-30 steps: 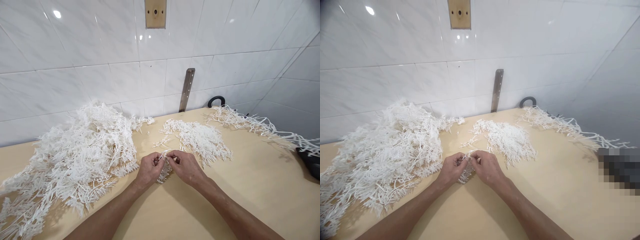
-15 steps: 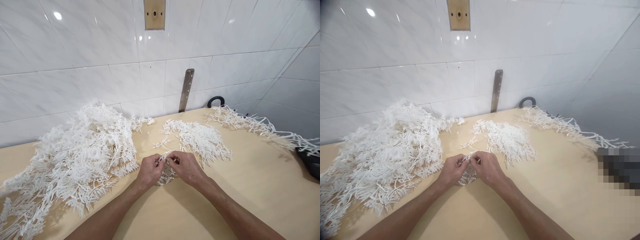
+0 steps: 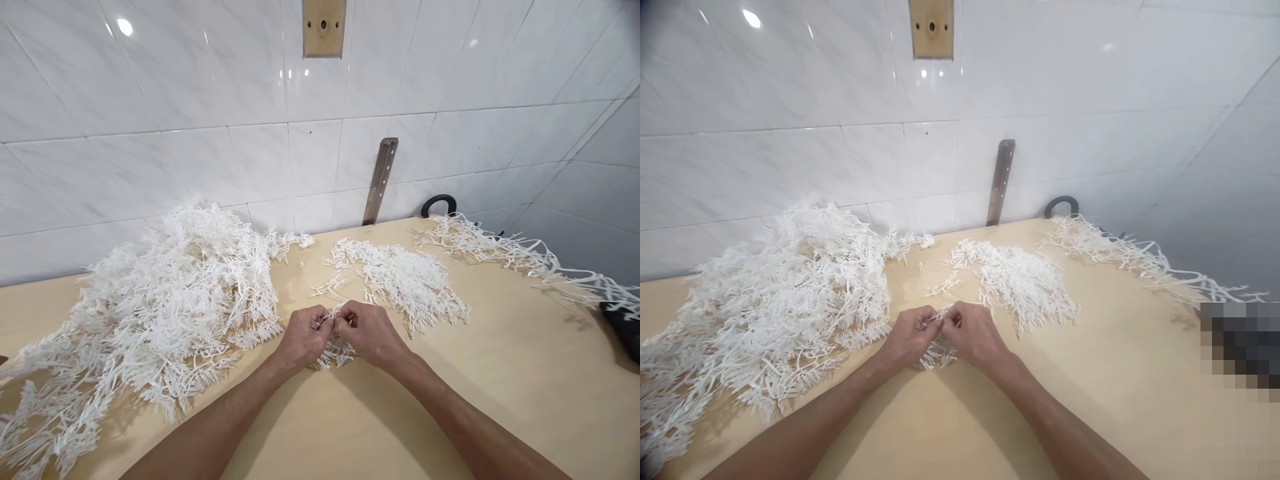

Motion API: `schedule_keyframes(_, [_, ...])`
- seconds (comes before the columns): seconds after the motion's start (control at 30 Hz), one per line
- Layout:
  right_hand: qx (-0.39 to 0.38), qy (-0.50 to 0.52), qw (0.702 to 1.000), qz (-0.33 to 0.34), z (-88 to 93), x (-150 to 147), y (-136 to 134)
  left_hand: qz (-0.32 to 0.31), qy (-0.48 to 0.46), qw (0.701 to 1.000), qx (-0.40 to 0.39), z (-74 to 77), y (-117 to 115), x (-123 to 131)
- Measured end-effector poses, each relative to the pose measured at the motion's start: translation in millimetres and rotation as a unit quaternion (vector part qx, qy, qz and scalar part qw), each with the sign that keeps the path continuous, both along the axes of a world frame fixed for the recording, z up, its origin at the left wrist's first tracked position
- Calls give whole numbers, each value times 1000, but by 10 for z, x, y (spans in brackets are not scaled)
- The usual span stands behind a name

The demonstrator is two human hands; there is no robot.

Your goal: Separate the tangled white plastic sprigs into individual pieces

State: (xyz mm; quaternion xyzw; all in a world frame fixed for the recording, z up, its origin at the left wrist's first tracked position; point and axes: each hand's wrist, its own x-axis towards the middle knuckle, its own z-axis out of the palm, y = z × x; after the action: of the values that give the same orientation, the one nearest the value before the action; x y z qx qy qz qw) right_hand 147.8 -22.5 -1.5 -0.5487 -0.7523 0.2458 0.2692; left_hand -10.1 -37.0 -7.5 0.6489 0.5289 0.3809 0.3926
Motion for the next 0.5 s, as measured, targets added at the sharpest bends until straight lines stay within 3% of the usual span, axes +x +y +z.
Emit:
schedule_keyframes(0.07, [-22, 13, 1000, -2, 7, 4, 6, -3, -13, 1000, -1, -13, 11, -9])
schedule_keyframes(0.23, [155, -72, 985, 38, -5, -32, -15, 4, -24, 1000, -4, -40, 47, -37])
schedule_keyframes(0.4, [21, 2, 1000, -10, 13, -43, -5, 10, -24, 1000, 13, -84, 48, -33])
schedule_keyframes(0.5, [101, -22, 995, -14, 1, 9, 37, 5, -36, 999, 11, -97, 34, -29])
